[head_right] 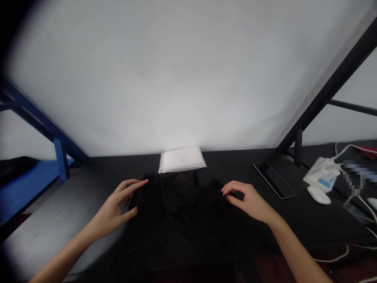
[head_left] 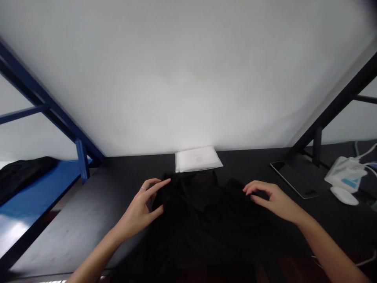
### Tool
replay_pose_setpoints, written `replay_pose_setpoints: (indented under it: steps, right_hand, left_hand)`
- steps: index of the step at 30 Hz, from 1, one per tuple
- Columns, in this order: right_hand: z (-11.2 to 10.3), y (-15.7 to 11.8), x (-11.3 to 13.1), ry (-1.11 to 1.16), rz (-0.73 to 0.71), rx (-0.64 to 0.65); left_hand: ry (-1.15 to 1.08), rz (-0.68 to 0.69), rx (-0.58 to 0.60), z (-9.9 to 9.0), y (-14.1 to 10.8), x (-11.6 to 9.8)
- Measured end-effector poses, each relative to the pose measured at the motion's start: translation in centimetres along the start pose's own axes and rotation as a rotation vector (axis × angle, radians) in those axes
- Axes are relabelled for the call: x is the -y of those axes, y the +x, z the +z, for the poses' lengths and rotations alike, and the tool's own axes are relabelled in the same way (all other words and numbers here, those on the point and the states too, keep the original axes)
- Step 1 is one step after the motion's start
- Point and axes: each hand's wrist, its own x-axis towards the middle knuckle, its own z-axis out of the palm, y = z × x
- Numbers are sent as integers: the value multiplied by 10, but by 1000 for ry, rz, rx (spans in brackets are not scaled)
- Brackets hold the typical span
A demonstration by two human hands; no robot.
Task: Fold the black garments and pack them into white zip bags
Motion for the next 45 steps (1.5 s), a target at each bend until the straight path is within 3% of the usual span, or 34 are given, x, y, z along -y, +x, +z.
replay_pose_setpoints:
  steps: [4,8,14,18,20,24,26,30,37,40,45]
  right_hand:
    - [6,16,-4,49,129,-166]
    - [10,35,-20,13,198,-276]
    - [12,43,-29,-138,184,-301]
    - [13,32,-7,-247,69,-360]
    - [19,25,12,-293,-84,-266]
    - [48,18,46,-502,-518,162]
    - [64,22,55,-564,-578,209]
    - [78,46,59,-516,-496,126]
    - [57,101,42,-471,-190,-163]
    - [50,83,43,-460,-167,-157]
    - [38,3,45,-481,-372,137]
  left_hand:
    - [116,165,-85,1,-6,2]
    - [110,247,-124,-2,-14,-2]
    - [14,335,168,-20,-33,-14]
    - [-51,342,307,-27,-34,-21]
    - [-1,269,296,-26,-30,-25]
    - [135,241,296,-13,-23,-34]
    - [188,284,317,-5,-26,-37]
    - [265,363,295,11,-38,-39]
    - [262,435,193,14,-45,-42]
    - [249,421,147,11,-49,-44]
    - [273,404,88,10,-58,-43]
